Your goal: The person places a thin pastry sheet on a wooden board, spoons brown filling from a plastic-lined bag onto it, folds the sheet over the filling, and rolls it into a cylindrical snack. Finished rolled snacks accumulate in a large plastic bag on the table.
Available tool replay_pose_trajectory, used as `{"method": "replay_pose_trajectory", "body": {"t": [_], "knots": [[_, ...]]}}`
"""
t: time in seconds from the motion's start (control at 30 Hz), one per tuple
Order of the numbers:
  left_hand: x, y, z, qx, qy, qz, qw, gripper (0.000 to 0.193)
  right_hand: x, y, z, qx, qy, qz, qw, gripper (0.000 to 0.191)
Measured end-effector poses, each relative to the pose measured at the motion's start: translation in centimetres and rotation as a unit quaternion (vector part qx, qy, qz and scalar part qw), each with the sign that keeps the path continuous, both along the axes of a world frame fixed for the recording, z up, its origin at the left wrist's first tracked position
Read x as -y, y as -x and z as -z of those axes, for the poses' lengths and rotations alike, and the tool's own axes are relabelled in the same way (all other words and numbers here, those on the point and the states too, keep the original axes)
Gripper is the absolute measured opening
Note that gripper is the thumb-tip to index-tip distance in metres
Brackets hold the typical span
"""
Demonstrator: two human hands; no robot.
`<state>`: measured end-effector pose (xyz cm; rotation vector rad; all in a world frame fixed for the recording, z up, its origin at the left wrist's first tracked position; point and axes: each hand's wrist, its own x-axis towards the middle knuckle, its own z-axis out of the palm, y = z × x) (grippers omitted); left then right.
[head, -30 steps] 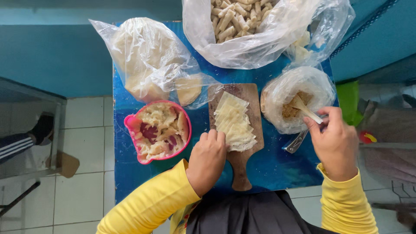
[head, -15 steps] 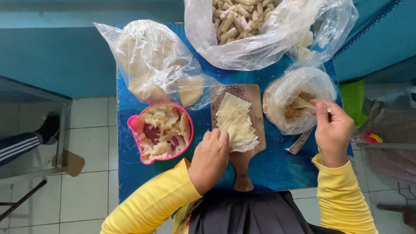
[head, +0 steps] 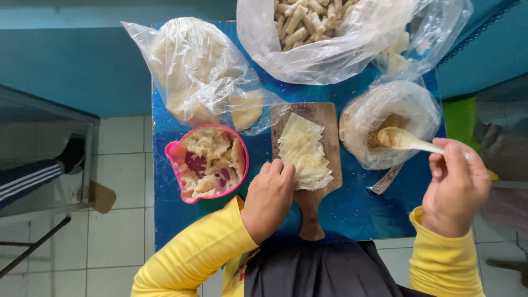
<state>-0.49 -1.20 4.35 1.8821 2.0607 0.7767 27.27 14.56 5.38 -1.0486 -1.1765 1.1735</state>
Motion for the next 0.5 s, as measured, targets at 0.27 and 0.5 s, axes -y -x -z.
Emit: {"method": "replay_pose_trajectory", "body": {"t": [0.27, 0.5], "knots": [[0.0, 0.1, -0.4, -0.003, -0.017, 0.016, 1.000, 0.018, 6.0, 4.2, 1.1, 0.108, 0.050, -0.107, 0.987, 0.019], [-0.3, -0.3, -0.6, 0.037, -0.049, -0.003, 0.998, 0.009, 7.5, 6.3, 0.6, 0.299, -0.146, -0.179, 0.926, 0.013]]}}
